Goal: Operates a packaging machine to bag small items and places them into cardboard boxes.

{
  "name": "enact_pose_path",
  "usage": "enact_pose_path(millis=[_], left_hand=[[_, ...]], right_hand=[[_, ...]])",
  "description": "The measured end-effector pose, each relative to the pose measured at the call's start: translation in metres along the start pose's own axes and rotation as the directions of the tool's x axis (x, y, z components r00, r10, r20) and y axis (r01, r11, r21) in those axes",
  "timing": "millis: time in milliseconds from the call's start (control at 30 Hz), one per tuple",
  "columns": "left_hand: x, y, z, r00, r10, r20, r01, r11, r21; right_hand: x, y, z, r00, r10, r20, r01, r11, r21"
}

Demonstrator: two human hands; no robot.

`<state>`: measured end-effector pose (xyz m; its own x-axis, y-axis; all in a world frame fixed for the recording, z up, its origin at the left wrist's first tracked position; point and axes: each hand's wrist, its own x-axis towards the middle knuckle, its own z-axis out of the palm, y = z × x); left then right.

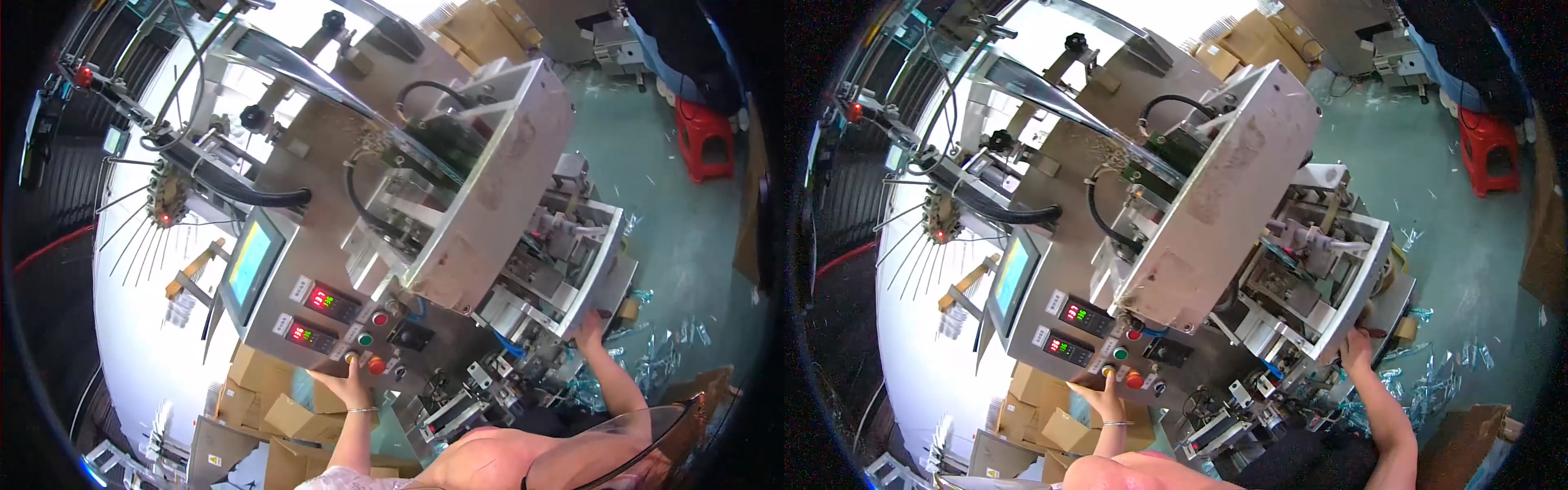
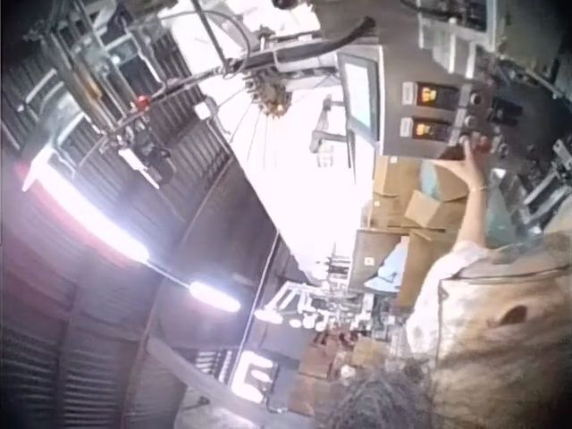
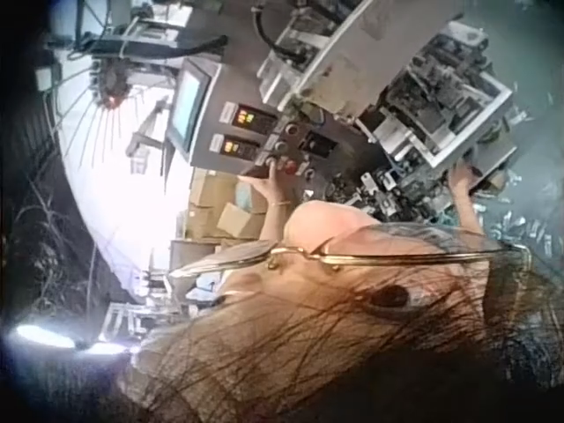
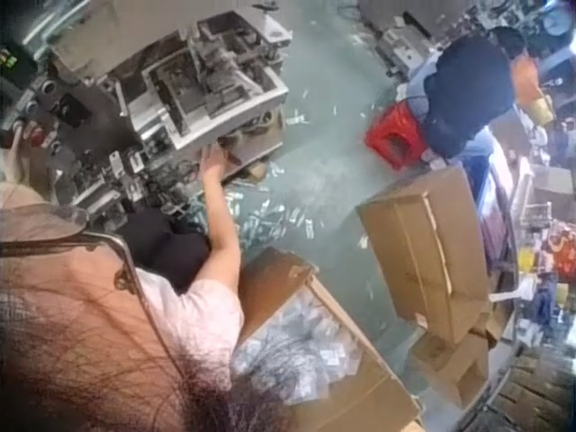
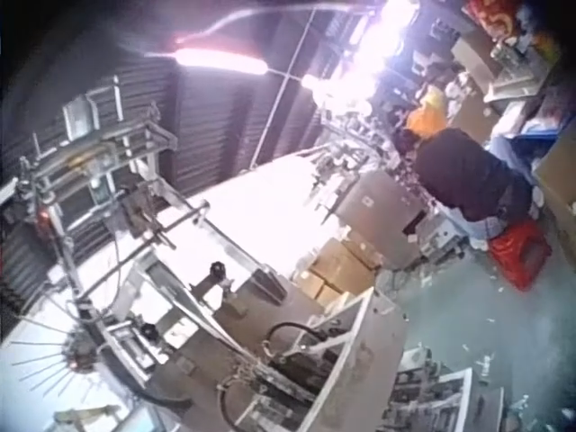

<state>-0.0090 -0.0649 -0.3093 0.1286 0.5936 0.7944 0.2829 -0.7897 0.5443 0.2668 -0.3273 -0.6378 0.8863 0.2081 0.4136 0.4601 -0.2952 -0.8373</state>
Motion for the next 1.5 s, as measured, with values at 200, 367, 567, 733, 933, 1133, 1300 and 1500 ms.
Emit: enact_pose_path(millis=[200, 367, 567, 733, 933, 1133, 1300, 1500], left_hand=[[-0.002, 0.009, 0.006, 0.999, -0.008, -0.053, 0.006, 1.000, -0.025], [0.001, 0.011, 0.003, 0.996, -0.012, -0.087, 0.015, 0.999, 0.035], [0.001, 0.013, 0.004, 0.994, -0.045, -0.098, 0.049, 0.998, 0.038], [0.003, 0.001, 0.000, 0.997, -0.014, -0.077, 0.020, 0.997, 0.072], [0.003, 0.024, 0.007, 0.988, -0.125, -0.094, 0.138, 0.979, 0.149], [0.017, 0.084, -0.083, 0.984, 0.140, 0.107, -0.166, 0.940, 0.298], [0.108, 0.286, -0.070, 0.198, 0.895, 0.400, -0.978, 0.210, 0.014], [0.229, 0.450, 0.042, 0.638, 0.766, 0.077, -0.667, 0.600, -0.442]], right_hand=[[0.001, 0.018, 0.010, 0.966, 0.027, 0.256, 0.078, 0.916, -0.393], [0.010, 0.026, 0.013, 0.991, -0.053, 0.121, 0.084, 0.958, -0.273], [0.010, 0.022, 0.010, 0.993, -0.058, 0.104, 0.083, 0.963, -0.256], [0.015, 0.002, -0.011, 0.994, -0.038, 0.104, 0.058, 0.980, -0.189], [0.014, 0.013, -0.001, 0.978, -0.001, 0.210, 0.047, 0.976, -0.215], [0.015, -0.017, -0.033, 0.981, 0.081, 0.176, -0.054, 0.987, -0.153], [-0.002, -0.029, -0.057, 0.981, 0.128, 0.143, -0.102, 0.978, -0.180], [-0.006, -0.049, -0.075, 0.958, 0.204, 0.200, -0.161, 0.964, -0.211]])
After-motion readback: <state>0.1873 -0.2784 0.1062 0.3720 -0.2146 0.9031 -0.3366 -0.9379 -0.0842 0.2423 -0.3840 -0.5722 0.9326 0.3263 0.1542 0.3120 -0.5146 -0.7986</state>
